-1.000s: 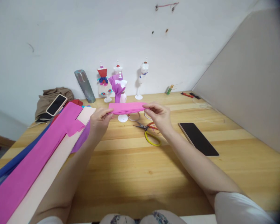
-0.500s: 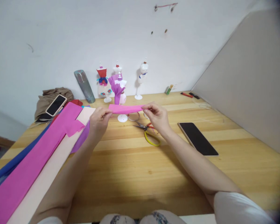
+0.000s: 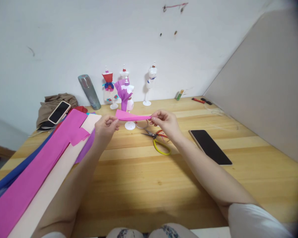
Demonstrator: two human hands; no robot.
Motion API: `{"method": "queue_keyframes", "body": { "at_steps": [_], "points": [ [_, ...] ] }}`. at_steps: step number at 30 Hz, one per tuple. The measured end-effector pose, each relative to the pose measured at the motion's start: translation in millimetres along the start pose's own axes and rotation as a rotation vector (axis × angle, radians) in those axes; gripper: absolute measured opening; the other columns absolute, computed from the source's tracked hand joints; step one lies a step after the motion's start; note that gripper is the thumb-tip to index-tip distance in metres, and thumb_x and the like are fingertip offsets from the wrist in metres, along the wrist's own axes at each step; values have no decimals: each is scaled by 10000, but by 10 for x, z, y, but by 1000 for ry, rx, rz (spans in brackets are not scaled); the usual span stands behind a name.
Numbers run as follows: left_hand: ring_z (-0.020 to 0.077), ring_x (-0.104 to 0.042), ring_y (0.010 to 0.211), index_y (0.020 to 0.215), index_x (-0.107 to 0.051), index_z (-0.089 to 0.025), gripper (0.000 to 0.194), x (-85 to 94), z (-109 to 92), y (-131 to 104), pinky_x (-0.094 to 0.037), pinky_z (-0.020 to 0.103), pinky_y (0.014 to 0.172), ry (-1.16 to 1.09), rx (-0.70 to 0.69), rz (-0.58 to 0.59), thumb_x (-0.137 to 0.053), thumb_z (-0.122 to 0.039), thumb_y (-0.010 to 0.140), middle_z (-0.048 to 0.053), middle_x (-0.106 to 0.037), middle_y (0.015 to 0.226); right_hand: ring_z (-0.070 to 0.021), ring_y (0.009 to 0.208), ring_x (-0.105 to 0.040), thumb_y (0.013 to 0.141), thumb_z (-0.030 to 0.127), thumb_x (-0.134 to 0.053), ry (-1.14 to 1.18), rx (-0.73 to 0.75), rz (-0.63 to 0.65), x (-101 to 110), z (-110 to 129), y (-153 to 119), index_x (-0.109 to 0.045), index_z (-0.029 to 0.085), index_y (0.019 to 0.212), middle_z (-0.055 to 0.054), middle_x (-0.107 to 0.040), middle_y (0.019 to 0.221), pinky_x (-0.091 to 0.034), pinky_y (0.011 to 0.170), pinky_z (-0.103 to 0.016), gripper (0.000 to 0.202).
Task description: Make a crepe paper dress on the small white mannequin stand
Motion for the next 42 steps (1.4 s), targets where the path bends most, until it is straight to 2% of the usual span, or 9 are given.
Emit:
{"method": "queue_keyframes", "body": {
  "at_steps": [4,9,13,19,25,31,42],
  "points": [
    [187,-706,545,698,-648,-174,286,-43,37,14,-567,277,529,-161,125,66,-802,-408,635,35,-729,618,-142,601,-629,608,321,-813,75,-25,5,38,26,3,-679,204,686,-22,-712,652,-502,603,-286,194],
    [193,-728,616,633,-690,-166,254,-24,-5,45,-614,312,643,-261,139,127,-865,-334,558,48,-745,638,-124,588,-603,560,280,-852,102,-5,25,99,57,38,-702,216,651,3,-695,645,-527,633,-294,186],
    [173,-698,597,612,-721,-171,215,7,-27,47,-595,299,637,-210,128,100,-862,-322,552,41,-729,607,-131,628,-621,515,282,-890,90,19,29,133,81,60,-715,224,640,2,-715,695,-545,677,-304,223],
    [160,-659,565,611,-743,-188,187,35,-64,44,-551,271,563,-138,110,61,-862,-316,544,28,-721,590,-147,675,-645,518,293,-898,56,33,29,161,130,57,-740,227,645,-7,-734,720,-553,706,-314,213],
    [156,-687,593,613,-736,-177,205,40,-80,37,-570,265,610,-142,124,76,-870,-317,544,41,-745,627,-170,723,-668,538,325,-906,36,33,34,165,106,52,-732,216,661,-28,-749,773,-569,760,-346,240],
    [184,-707,576,609,-700,-171,261,1,-45,21,-602,304,617,-190,185,121,-876,-343,526,55,-744,616,-166,735,-670,519,315,-916,68,56,12,164,119,49,-737,222,647,-24,-750,779,-570,765,-340,239],
    [186,-697,552,604,-713,-191,167,29,-115,21,-564,278,536,-122,114,74,-831,-306,574,38,-725,575,-163,692,-666,496,344,-936,63,27,-2,157,151,26,-731,228,637,-20,-756,753,-581,723,-338,274]
  ]
}}
Point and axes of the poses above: each hand's wrist, its own y-axis towards the middle knuckle, its own x-axis out of the back of the hand, z = x × y, the point moved 6 cm from there along y, towards the middle knuckle
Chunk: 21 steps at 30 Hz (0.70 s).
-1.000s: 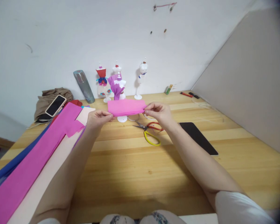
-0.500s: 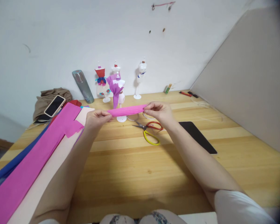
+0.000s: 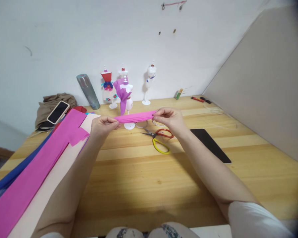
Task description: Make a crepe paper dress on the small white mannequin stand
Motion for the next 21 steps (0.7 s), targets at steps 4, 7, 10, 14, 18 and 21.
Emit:
{"method": "queue_keyframes", "body": {
  "at_steps": [4,7,10,14,18,21],
  "points": [
    [180,-701,547,596,-708,-186,167,-30,-54,-18,-565,266,546,-38,32,25,-834,-284,549,35,-722,563,-145,640,-641,495,317,-932,9,-27,-12,2,-14,0,-738,224,645,-14,-738,708,-560,678,-322,262],
    [177,-693,535,595,-702,-180,183,-45,-86,-28,-562,267,545,-46,59,45,-842,-282,537,40,-724,565,-138,604,-619,488,304,-922,25,-35,-34,12,-37,9,-733,215,645,-12,-719,669,-530,617,-304,262],
    [181,-699,559,607,-699,-176,214,-49,-92,-30,-561,269,555,-60,78,71,-860,-297,534,47,-732,585,-137,571,-602,496,298,-901,39,-41,-38,8,-56,16,-724,214,639,-6,-701,626,-512,585,-305,242],
    [183,-700,590,615,-697,-186,207,-37,-70,-25,-553,269,550,-72,90,91,-860,-296,550,49,-746,621,-133,540,-588,512,288,-882,61,-54,-15,-21,-60,10,-714,214,633,2,-685,589,-502,576,-310,219],
    [174,-692,588,598,-692,-187,187,-39,-69,-26,-558,273,577,-96,80,98,-851,-275,550,41,-729,599,-129,533,-583,501,291,-886,84,-75,-2,-34,-59,3,-705,212,623,1,-679,585,-500,583,-316,232],
    [177,-685,576,575,-687,-194,169,-44,-84,-28,-560,283,581,-79,70,95,-834,-273,543,30,-712,568,-134,534,-580,499,313,-893,75,-83,3,-36,-59,2,-693,218,620,4,-672,585,-500,580,-325,252]
  ]
}}
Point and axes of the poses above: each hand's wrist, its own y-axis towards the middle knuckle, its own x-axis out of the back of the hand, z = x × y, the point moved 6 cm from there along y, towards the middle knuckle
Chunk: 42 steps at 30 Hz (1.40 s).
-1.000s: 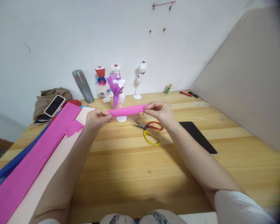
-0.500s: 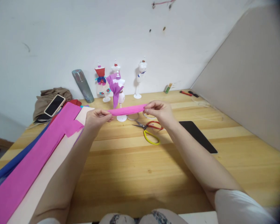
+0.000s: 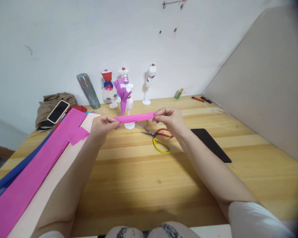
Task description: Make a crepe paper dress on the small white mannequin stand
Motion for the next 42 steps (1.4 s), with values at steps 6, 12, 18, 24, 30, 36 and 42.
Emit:
{"method": "queue_keyframes", "body": {
  "at_steps": [6,12,18,24,30,36,42],
  "points": [
    [158,-669,545,601,-670,-180,214,0,24,7,-546,260,562,14,-10,-38,-838,-300,546,29,-699,555,-122,524,-562,491,276,-869,18,-3,-18,-14,-2,-7,-691,213,600,6,-671,574,-475,551,-300,217],
    [164,-689,556,660,-660,-177,271,11,143,44,-577,275,582,-14,-102,-108,-855,-324,544,17,-696,576,-124,532,-573,520,277,-854,-24,40,-41,-4,22,-10,-711,220,638,8,-678,573,-462,534,-283,194],
    [173,-698,611,855,-791,-177,332,33,133,34,-611,327,657,65,-188,-138,-842,-367,588,26,-743,699,-148,607,-615,603,302,-817,-66,93,-3,-31,37,-31,-764,236,759,3,-698,644,-518,617,-319,177],
    [191,-709,829,868,-823,-236,144,35,-44,-65,-569,309,791,347,-397,-151,-729,-276,767,36,-785,860,-193,766,-688,631,307,-821,-88,138,9,-33,13,-24,-774,254,797,-19,-743,789,-565,773,-374,180],
    [187,-684,814,849,-815,-260,140,15,-99,-84,-529,302,780,446,-469,-131,-677,-266,827,18,-778,837,-212,810,-690,669,351,-795,-161,200,-8,-24,13,-9,-771,278,794,-20,-754,835,-564,804,-391,148],
    [199,-696,821,820,-816,-254,147,7,-111,-66,-527,307,789,492,-492,-132,-670,-270,821,29,-781,828,-202,765,-664,712,345,-768,-200,226,17,-38,-1,3,-740,264,762,-22,-712,786,-537,787,-387,99],
    [200,-703,819,842,-819,-234,165,35,-51,-20,-538,318,792,511,-524,-113,-661,-277,824,39,-783,832,-166,684,-612,696,323,-721,-209,196,-3,-38,-29,13,-728,228,771,-2,-670,691,-502,709,-346,121]
  ]
}}
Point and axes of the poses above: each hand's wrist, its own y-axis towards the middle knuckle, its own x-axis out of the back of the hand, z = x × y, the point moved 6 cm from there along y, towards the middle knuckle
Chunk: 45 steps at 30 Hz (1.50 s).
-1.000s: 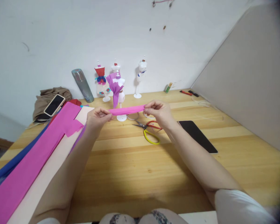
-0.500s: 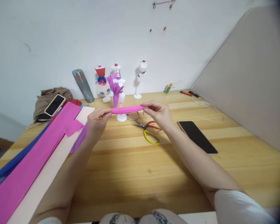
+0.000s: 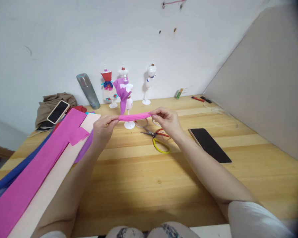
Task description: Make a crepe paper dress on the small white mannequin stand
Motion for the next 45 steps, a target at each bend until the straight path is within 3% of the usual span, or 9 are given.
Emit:
{"method": "queue_keyframes", "body": {
  "at_steps": [12,19,24,36,40,45],
  "points": [
    [182,-701,747,884,-822,-225,177,-22,163,17,-557,311,729,-110,102,62,-719,-306,764,25,-773,770,-125,549,-588,641,300,-761,112,-94,-4,-11,37,-10,-698,219,718,13,-672,592,-467,551,-279,127],
    [170,-693,720,849,-815,-227,144,6,116,19,-542,294,700,-104,84,37,-705,-291,782,18,-764,744,-136,598,-632,582,264,-821,139,-98,-17,17,52,-23,-723,224,687,8,-706,649,-549,647,-309,149],
    [157,-685,694,826,-809,-225,127,10,142,13,-527,273,660,-101,110,43,-716,-297,778,14,-760,735,-179,745,-690,594,284,-840,105,-53,-20,42,57,-20,-738,230,689,-24,-755,793,-586,752,-348,150],
    [183,-701,534,674,-717,-168,242,-121,232,-23,-582,276,543,-461,484,16,-829,-355,569,28,-712,565,-187,769,-700,578,296,-855,105,-23,-58,75,65,-15,-756,236,674,-24,-767,790,-593,767,-355,150],
    [186,-718,573,639,-707,-166,252,-137,225,-35,-605,291,599,-564,506,28,-873,-319,528,43,-740,608,-177,744,-683,543,295,-876,120,-32,-79,99,29,7,-753,231,663,-24,-763,781,-581,725,-340,184],
    [171,-701,561,625,-721,-169,208,-74,157,-21,-593,280,593,-541,501,-18,-863,-285,526,39,-737,599,-176,758,-682,518,291,-897,145,-43,-70,87,25,8,-729,231,633,-18,-753,778,-583,744,-341,212]
  ]
}}
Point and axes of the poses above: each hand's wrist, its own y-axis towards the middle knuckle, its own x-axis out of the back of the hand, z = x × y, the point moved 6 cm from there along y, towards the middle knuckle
